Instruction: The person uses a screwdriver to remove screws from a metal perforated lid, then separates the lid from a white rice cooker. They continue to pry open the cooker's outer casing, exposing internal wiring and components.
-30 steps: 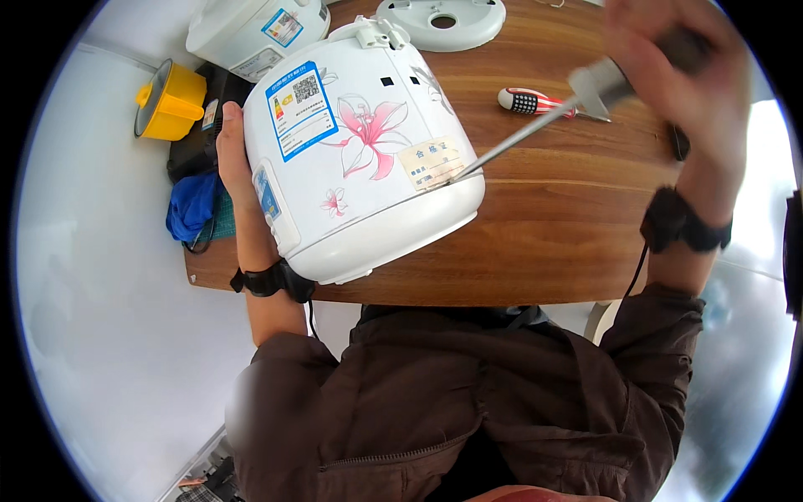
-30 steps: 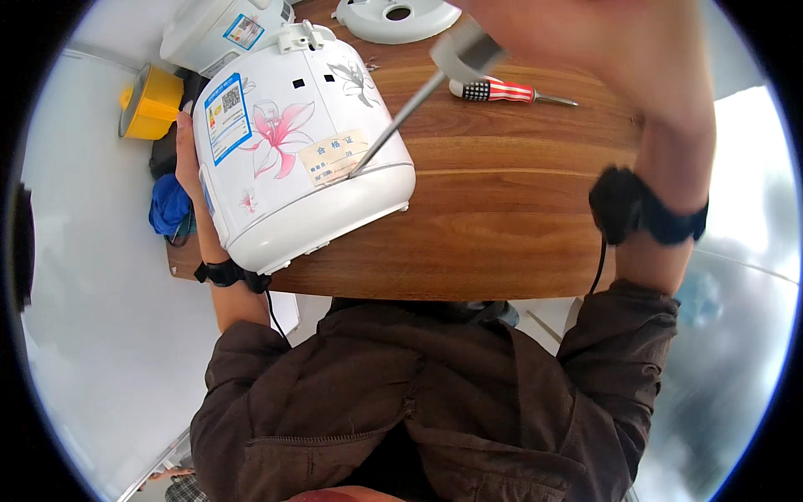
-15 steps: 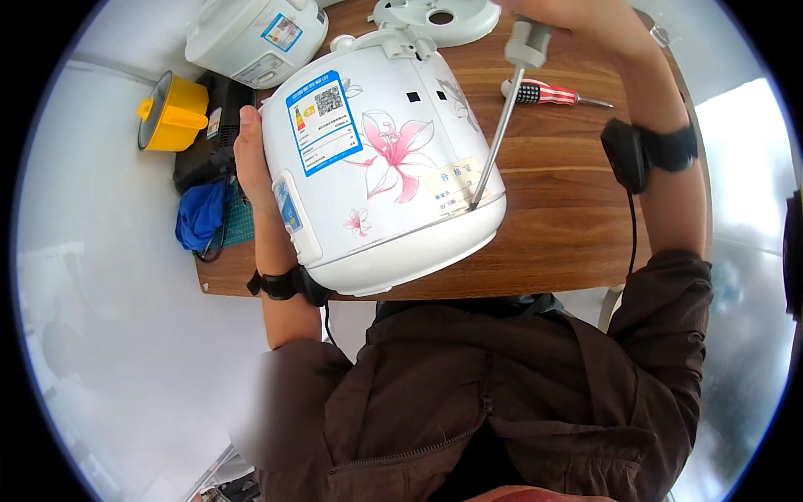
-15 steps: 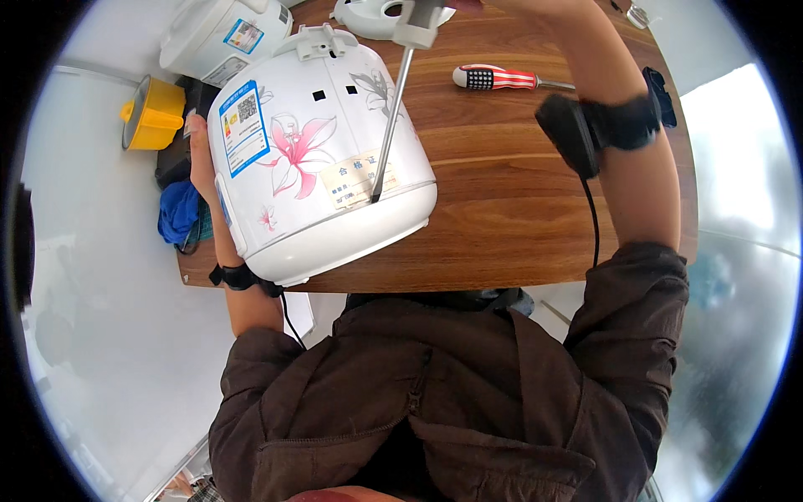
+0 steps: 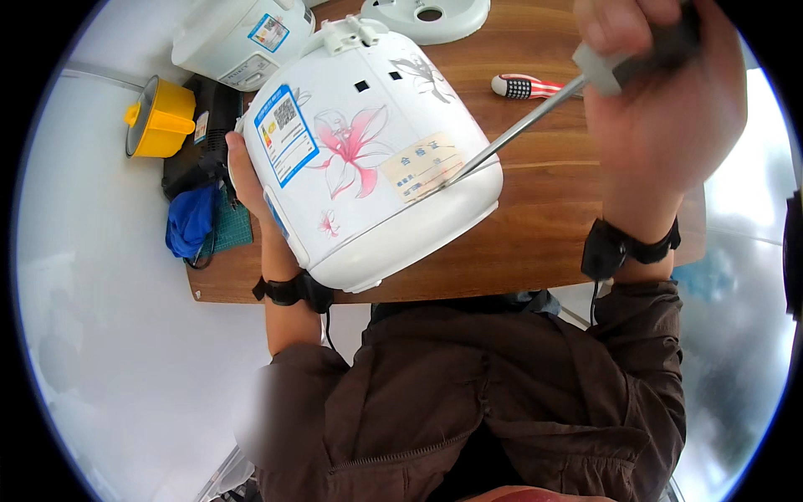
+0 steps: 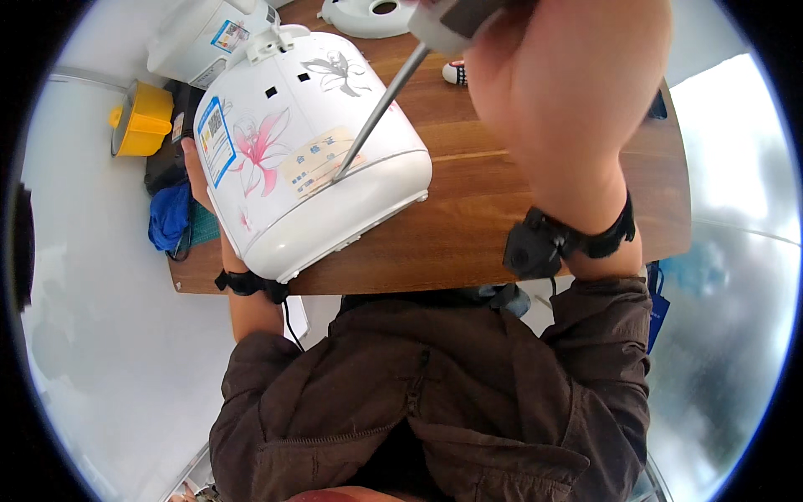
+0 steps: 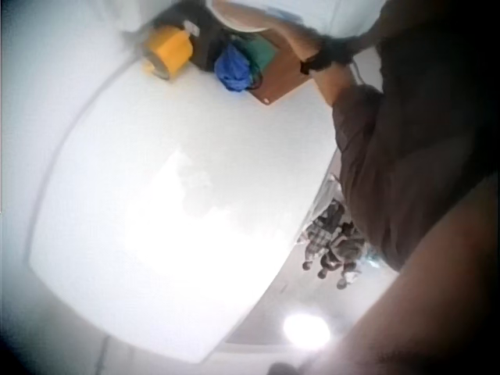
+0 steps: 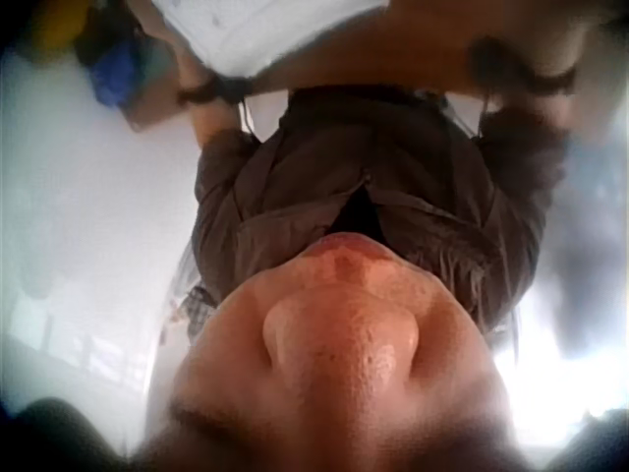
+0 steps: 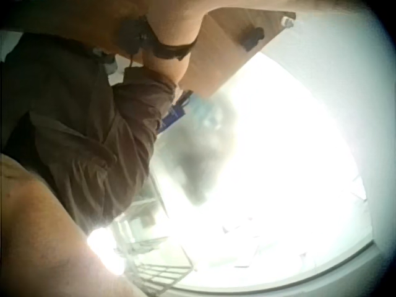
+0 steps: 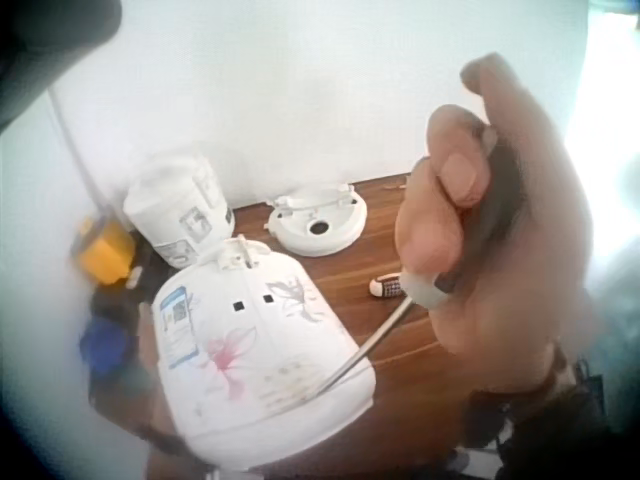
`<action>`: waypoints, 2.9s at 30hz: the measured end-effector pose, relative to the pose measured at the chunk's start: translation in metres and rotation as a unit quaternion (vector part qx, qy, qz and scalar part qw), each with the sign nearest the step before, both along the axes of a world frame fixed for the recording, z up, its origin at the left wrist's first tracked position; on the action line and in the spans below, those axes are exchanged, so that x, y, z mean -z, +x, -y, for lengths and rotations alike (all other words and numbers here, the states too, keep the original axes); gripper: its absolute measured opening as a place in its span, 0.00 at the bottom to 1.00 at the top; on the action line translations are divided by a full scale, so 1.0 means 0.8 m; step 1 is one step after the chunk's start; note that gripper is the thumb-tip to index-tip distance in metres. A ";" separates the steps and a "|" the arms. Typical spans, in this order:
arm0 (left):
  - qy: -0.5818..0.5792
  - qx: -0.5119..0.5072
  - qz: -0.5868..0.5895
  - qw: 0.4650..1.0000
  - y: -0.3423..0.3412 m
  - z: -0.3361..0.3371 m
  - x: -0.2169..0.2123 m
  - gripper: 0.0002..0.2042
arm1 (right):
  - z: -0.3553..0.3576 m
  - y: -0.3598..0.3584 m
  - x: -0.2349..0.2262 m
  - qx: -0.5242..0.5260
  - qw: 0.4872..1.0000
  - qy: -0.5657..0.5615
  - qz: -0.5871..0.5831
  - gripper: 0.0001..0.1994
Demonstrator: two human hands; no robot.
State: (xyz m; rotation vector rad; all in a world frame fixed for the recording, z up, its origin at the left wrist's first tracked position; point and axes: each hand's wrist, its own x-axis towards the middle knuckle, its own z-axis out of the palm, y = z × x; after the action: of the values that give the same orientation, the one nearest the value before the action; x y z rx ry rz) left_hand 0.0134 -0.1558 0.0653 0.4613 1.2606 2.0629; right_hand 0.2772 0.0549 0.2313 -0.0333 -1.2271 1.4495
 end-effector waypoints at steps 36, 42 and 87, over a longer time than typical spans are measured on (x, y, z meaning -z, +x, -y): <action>-0.003 0.134 0.140 0.981 0.084 0.022 0.022 0.39 | -0.054 0.098 0.157 -0.031 0.999 0.026 0.018 0.16; -0.005 0.136 0.141 0.981 0.082 0.021 0.020 0.40 | -0.052 0.085 0.113 -0.131 0.987 0.054 -0.079 0.16; 0.116 0.064 0.106 0.986 0.030 -0.012 0.050 0.40 | -0.010 0.060 0.042 -0.121 0.985 0.120 -0.035 0.13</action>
State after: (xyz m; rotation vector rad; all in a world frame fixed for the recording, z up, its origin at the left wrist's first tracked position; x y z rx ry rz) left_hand 0.0372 -0.1458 0.0257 0.4031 0.8512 2.0946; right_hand 0.3251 0.0627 0.1973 0.3377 -1.3763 1.4853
